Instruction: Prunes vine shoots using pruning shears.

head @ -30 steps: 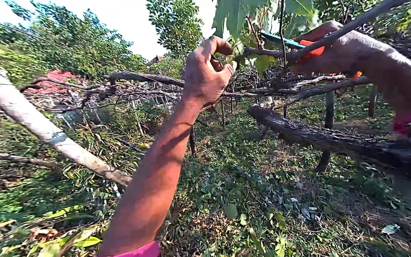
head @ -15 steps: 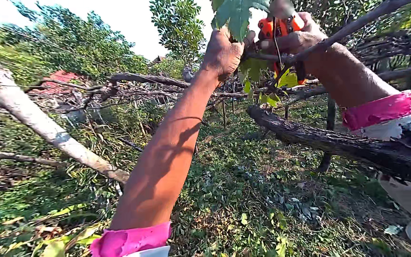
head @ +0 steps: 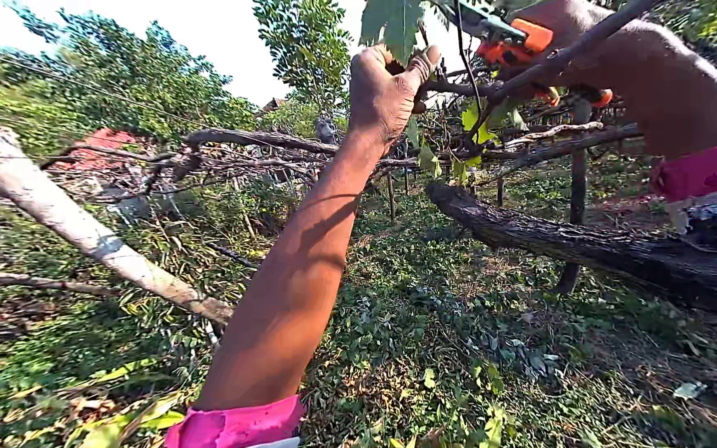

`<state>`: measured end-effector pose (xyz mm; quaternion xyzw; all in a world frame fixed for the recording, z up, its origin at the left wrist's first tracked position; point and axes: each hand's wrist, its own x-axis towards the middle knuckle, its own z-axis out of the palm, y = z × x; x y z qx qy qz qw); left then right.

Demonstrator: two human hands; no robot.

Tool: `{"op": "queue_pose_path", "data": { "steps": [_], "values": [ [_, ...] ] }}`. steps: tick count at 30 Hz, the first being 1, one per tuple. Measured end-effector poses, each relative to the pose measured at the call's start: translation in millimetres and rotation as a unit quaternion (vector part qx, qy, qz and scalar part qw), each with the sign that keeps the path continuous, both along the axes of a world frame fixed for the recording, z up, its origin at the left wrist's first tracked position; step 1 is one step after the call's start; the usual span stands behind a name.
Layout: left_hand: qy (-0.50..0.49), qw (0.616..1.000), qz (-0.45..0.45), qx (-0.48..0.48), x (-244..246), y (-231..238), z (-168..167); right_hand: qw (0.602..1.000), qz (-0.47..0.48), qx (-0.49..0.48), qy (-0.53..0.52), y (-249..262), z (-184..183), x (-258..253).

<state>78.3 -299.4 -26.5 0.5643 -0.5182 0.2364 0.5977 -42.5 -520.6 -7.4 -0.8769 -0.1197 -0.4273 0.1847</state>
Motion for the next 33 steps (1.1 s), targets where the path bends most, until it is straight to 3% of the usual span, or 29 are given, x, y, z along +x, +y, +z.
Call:
{"op": "queue_pose_path", "data": {
  "steps": [4, 7, 14, 17, 19, 22, 24, 27, 30, 32, 33],
  "values": [
    [0.022, 0.999, -0.016, -0.027, -1.6, -1.7, -2.0, 0.993, -0.071, -0.071, 0.063, 4.4, 14.2, -4.5],
    [0.029, 0.999, -0.007, -0.026, -0.2, -4.8, -1.7, 0.988, -0.069, -0.129, 0.045, 1.6, 28.4, 5.0],
    [0.033, 0.999, 0.001, -0.020, -0.6, -1.8, -0.7, 0.987, -0.053, -0.149, 0.021, 5.7, 38.8, 2.2],
    [0.034, 0.999, -0.021, -0.024, 2.8, -1.7, -2.5, 0.997, -0.030, -0.076, 0.012, -5.5, 28.7, 0.9],
    [0.055, 0.998, -0.023, -0.002, 1.3, -0.1, 1.1, 0.998, 0.031, 0.052, -0.033, -16.4, 6.5, 4.2],
    [0.083, 0.996, -0.008, 0.023, -6.1, -0.9, 13.3, 0.960, 0.089, 0.223, -0.144, -15.1, -43.3, -0.8],
    [0.109, 0.993, 0.002, 0.049, -7.5, -6.3, 24.8, 0.951, 0.086, 0.246, -0.167, -9.3, -73.3, -11.1],
    [0.163, 0.982, -0.026, 0.091, -10.2, -14.7, 27.1, 0.946, -0.017, 0.320, -0.054, 50.6, -106.2, -59.3],
    [0.218, 0.966, -0.092, 0.106, -14.1, -17.5, 19.3, 0.935, -0.045, 0.351, -0.015, 94.2, -131.9, -76.7],
    [0.200, 0.969, -0.104, 0.097, -14.1, -19.6, 16.4, 0.922, -0.034, 0.387, -0.012, 95.1, -131.3, -68.0],
    [0.167, 0.979, -0.079, 0.080, -14.4, -19.5, 15.5, 0.934, 0.013, 0.352, -0.054, 70.1, -143.2, -50.9]
  ]
}}
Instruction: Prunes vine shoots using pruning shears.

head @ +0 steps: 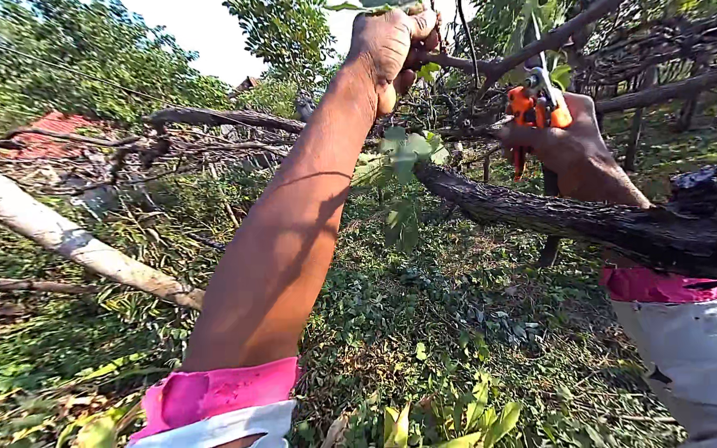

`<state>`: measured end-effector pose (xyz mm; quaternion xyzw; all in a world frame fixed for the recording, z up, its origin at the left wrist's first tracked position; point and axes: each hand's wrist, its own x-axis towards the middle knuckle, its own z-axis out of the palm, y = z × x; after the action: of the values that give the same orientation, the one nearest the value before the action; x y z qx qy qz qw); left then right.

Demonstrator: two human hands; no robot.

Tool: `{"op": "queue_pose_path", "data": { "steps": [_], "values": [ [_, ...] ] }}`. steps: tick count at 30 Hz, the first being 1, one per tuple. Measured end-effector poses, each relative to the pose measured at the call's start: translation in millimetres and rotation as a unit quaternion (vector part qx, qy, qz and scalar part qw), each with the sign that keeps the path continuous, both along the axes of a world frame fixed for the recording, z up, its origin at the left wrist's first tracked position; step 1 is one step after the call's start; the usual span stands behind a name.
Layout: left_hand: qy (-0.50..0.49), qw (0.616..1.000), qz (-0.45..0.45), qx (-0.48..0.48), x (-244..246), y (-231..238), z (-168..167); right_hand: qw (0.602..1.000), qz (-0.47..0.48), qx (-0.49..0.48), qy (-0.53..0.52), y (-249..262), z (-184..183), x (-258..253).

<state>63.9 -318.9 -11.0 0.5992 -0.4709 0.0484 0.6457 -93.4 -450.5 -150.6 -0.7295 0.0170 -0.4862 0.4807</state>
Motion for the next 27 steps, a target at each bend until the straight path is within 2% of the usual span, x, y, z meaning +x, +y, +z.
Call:
{"op": "queue_pose_path", "data": {
  "steps": [3, 4, 6, 7, 8, 9, 10, 11, 12, 13, 14, 15, 17, 18, 20, 21, 23, 25, 27],
  "values": [
    [-0.147, 0.977, 0.091, -0.122, 13.5, 10.8, -8.8, 0.988, 0.066, -0.045, -0.133, -53.9, -25.2, 35.5],
    [-0.127, 0.969, 0.063, -0.203, 21.5, 17.8, -14.7, 0.983, 0.074, -0.057, -0.159, -63.5, -37.8, 39.6],
    [-0.006, 0.943, -0.010, -0.332, 35.6, 38.8, -27.7, 0.988, 0.056, -0.038, -0.142, -61.6, -76.6, 25.4],
    [0.026, 0.935, -0.016, -0.353, 48.9, 48.7, -40.1, 0.993, 0.041, 0.018, -0.108, -54.8, -101.3, 14.5],
    [0.023, 0.938, 0.016, -0.347, 64.9, 55.1, -60.1, 0.993, 0.024, 0.071, -0.087, -47.6, -125.0, 5.8],
    [-0.015, 0.956, 0.055, -0.289, 79.1, 59.9, -86.4, 0.993, 0.006, 0.092, -0.069, -39.9, -145.8, -1.2],
    [-0.066, 0.978, 0.080, -0.180, 89.7, 66.4, -114.4, 0.995, 0.002, 0.090, -0.043, -36.0, -167.1, -9.1],
    [-0.103, 0.991, 0.083, -0.023, 94.1, 75.4, -137.5, 0.997, -0.004, 0.079, -0.010, -34.9, -191.5, -17.3],
    [-0.143, 0.977, 0.069, 0.143, 95.5, 82.5, -149.0, 0.997, -0.018, 0.075, 0.026, -33.7, -218.2, -25.5],
    [-0.178, 0.948, 0.053, 0.259, 92.4, 84.6, -150.9, 0.994, -0.036, 0.080, 0.065, -32.1, -247.0, -33.4],
    [-0.195, 0.933, 0.030, 0.302, 92.6, 86.6, -147.9, 0.988, -0.049, 0.105, 0.102, -28.7, -275.3, -40.9],
    [-0.199, 0.940, 0.017, 0.278, 94.8, 90.6, -140.2, 0.979, -0.059, 0.136, 0.138, -23.6, -303.5, -48.4],
    [-0.242, 0.959, 0.051, 0.136, 92.8, 94.9, -111.3, 0.956, -0.065, 0.211, 0.191, -9.8, -356.3, -64.7],
    [-0.289, 0.951, 0.086, 0.070, 90.4, 89.9, -89.2, 0.942, -0.065, 0.249, 0.213, -1.9, -377.6, -74.9],
    [-0.361, 0.926, 0.104, 0.035, 79.9, 70.8, -40.2, 0.911, -0.077, 0.312, 0.259, 16.9, -411.9, -97.2],
    [-0.359, 0.928, 0.083, 0.057, 71.2, 60.9, -20.1, 0.895, -0.086, 0.336, 0.280, 25.9, -426.1, -108.8],
    [-0.279, 0.953, 0.031, 0.113, 49.4, 44.4, 4.8, 0.874, -0.102, 0.364, 0.307, 38.0, -450.6, -131.3],
    [-0.195, 0.963, -0.039, 0.183, 39.6, 38.5, 17.0, 0.859, -0.119, 0.378, 0.323, 46.0, -477.9, -151.5],
    [-0.179, 0.954, -0.076, 0.229, 32.9, 40.1, 14.5, 0.848, -0.135, 0.388, 0.335, 48.0, -499.5, -173.5]
  ]
}}
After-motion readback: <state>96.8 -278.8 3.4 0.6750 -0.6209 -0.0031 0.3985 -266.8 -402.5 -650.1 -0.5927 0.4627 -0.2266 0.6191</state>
